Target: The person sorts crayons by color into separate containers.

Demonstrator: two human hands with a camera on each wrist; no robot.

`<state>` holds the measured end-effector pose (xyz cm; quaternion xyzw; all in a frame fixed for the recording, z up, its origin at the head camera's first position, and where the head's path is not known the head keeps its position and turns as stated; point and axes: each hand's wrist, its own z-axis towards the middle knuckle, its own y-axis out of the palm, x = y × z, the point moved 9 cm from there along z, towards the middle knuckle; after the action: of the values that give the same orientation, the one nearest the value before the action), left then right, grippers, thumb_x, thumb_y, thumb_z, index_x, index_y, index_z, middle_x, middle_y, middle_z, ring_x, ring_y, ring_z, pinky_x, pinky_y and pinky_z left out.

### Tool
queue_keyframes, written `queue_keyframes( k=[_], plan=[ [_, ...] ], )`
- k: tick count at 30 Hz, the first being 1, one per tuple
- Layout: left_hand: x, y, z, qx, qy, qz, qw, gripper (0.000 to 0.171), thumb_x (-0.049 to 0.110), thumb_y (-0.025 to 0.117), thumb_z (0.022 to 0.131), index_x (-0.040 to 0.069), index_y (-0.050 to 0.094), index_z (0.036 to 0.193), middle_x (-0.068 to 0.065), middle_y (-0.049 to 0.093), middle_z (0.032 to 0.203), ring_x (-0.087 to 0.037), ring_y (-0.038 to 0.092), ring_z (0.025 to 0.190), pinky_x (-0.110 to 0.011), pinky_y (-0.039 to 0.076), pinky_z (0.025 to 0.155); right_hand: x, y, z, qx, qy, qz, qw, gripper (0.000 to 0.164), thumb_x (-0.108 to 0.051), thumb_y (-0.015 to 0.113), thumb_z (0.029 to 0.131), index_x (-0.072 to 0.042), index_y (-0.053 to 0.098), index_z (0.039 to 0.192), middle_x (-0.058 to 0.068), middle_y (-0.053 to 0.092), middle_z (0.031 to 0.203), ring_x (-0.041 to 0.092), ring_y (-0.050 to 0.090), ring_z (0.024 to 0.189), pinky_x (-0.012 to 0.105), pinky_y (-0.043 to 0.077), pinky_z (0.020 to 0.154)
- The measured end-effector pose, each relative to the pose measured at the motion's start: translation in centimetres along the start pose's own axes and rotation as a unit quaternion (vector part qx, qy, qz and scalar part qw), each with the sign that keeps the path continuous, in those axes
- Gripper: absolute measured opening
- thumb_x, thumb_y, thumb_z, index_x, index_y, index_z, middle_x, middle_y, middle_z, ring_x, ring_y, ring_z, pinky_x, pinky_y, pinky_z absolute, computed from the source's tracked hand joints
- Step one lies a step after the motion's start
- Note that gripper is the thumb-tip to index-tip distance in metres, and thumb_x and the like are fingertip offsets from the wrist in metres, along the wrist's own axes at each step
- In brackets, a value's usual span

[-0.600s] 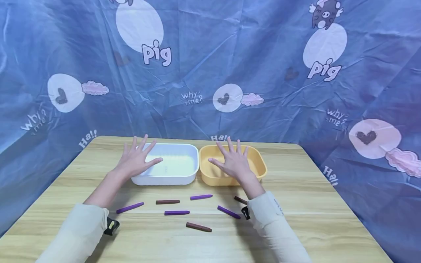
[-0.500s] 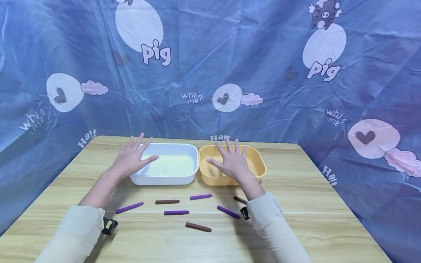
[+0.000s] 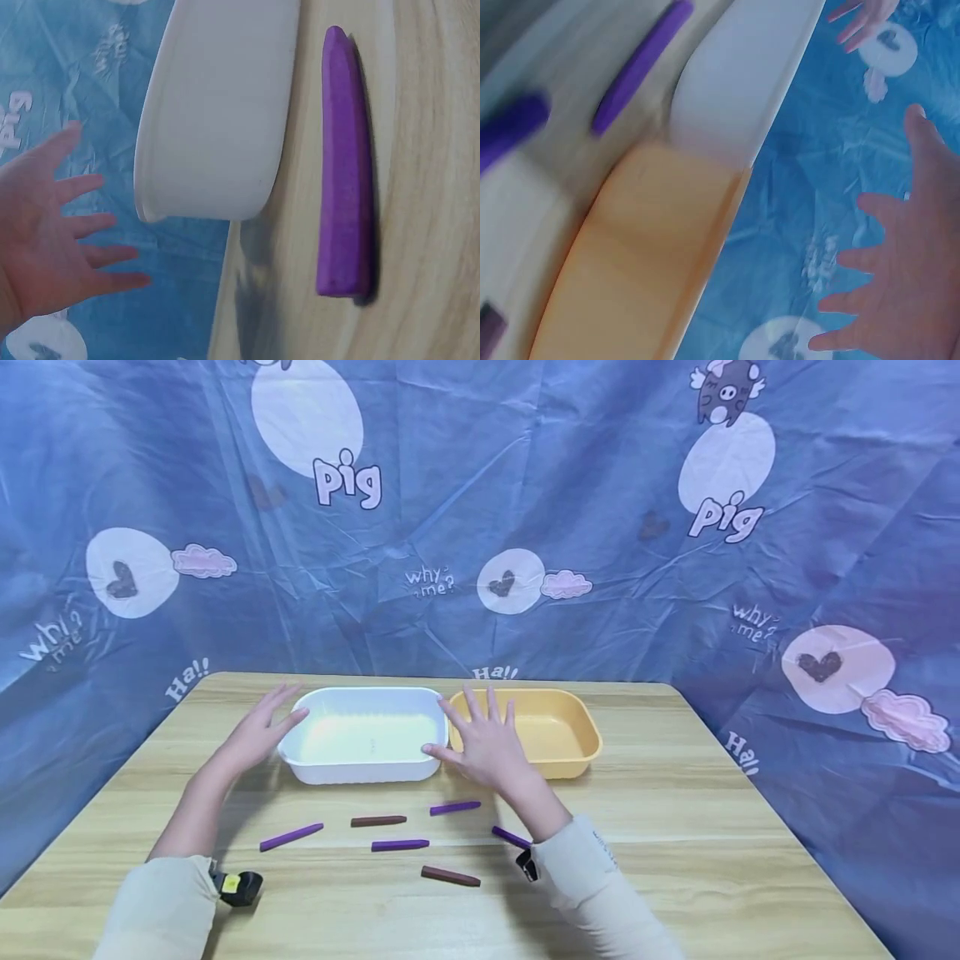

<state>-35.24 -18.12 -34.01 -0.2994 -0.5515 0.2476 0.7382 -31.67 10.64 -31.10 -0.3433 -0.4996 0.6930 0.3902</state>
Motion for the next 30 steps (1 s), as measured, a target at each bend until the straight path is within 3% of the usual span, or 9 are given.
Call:
queue_keyframes(
  k=[4,6,10,13,18,23,30],
  plan=[
    [-0.8,0.2,-0.4,-0.018,-0.005,-0.047,0.9987,0.06,0.025,0.05,0.095,-0.006,0.026,0.141,-0.031,0.016,0.143,-0.05,0.016,0.127,-0.064,0.015,0.102,-2.3,0.3,0.0,-0.007,-0.016,-0.005,1.0,0.072,-0.062,0.046,0.085,-0.026,0.03,0.145,0.015,0.019,0.149,0.045,0.01,0.132,0.065,0.006,0.103],
    [-1.3,0.6,-0.6,-0.031,-0.019,-0.082,0.9959,0.061,0.017,0.051,0.094,-0.007,0.021,0.141,-0.032,0.015,0.143,-0.052,0.022,0.124,-0.061,0.022,0.101,-3.4,0.6,0.1,-0.014,-0.022,-0.006,1.0,0.072,-0.064,0.045,0.084,-0.027,0.03,0.145,0.014,0.018,0.149,0.044,0.01,0.132,0.064,0.006,0.104],
    [-2.6,1.7,-1.1,-0.064,-0.059,-0.186,0.9787,0.061,0.004,0.047,0.093,-0.01,0.011,0.141,-0.034,0.008,0.143,-0.051,0.04,0.113,-0.052,0.043,0.092,-5.6,1.3,0.3,-0.023,-0.038,0.008,0.999,0.071,-0.065,0.044,0.084,-0.028,0.033,0.144,0.012,0.02,0.149,0.042,0.011,0.132,0.062,0.009,0.104],
    [-3.0,2.3,-1.4,-0.08,-0.07,-0.241,0.9647,0.059,-0.002,0.043,0.092,-0.015,0.009,0.139,-0.038,0.009,0.14,-0.048,0.046,0.108,-0.043,0.05,0.085,-7.0,1.7,0.3,-0.022,-0.052,0.017,0.998,0.07,-0.065,0.044,0.084,-0.028,0.036,0.142,0.011,0.026,0.147,0.042,0.013,0.132,0.062,0.013,0.104],
    [-3.3,2.7,-1.5,-0.096,-0.064,-0.269,0.9562,0.058,-0.008,0.039,0.089,-0.019,0.006,0.136,-0.04,0.013,0.137,-0.045,0.042,0.111,-0.042,0.05,0.086,-9.4,2.2,0.5,-0.013,-0.079,0.022,0.996,0.068,-0.063,0.046,0.084,-0.023,0.042,0.139,0.01,0.038,0.141,0.039,0.027,0.129,0.058,0.024,0.103],
    [-3.4,2.8,-1.5,-0.107,-0.063,-0.295,0.9474,0.059,-0.009,0.036,0.088,-0.019,0.004,0.137,-0.039,0.011,0.139,-0.046,0.038,0.114,-0.044,0.048,0.088,-12.2,2.8,0.8,-0.021,-0.116,0.027,0.993,0.06,-0.057,0.051,0.085,-0.018,0.051,0.132,0.007,0.049,0.132,0.029,0.041,0.122,0.045,0.036,0.101],
    [-3.3,2.7,-1.7,-0.113,-0.058,-0.311,0.9419,0.06,-0.009,0.037,0.089,-0.018,0.003,0.137,-0.04,0.01,0.138,-0.052,0.035,0.116,-0.049,0.045,0.09,-16.3,4.4,1.4,-0.058,-0.169,0.096,0.979,0.044,-0.041,0.064,0.084,-0.016,0.062,0.12,-0.002,0.061,0.116,0.012,0.054,0.107,0.024,0.044,0.091]
  ],
)
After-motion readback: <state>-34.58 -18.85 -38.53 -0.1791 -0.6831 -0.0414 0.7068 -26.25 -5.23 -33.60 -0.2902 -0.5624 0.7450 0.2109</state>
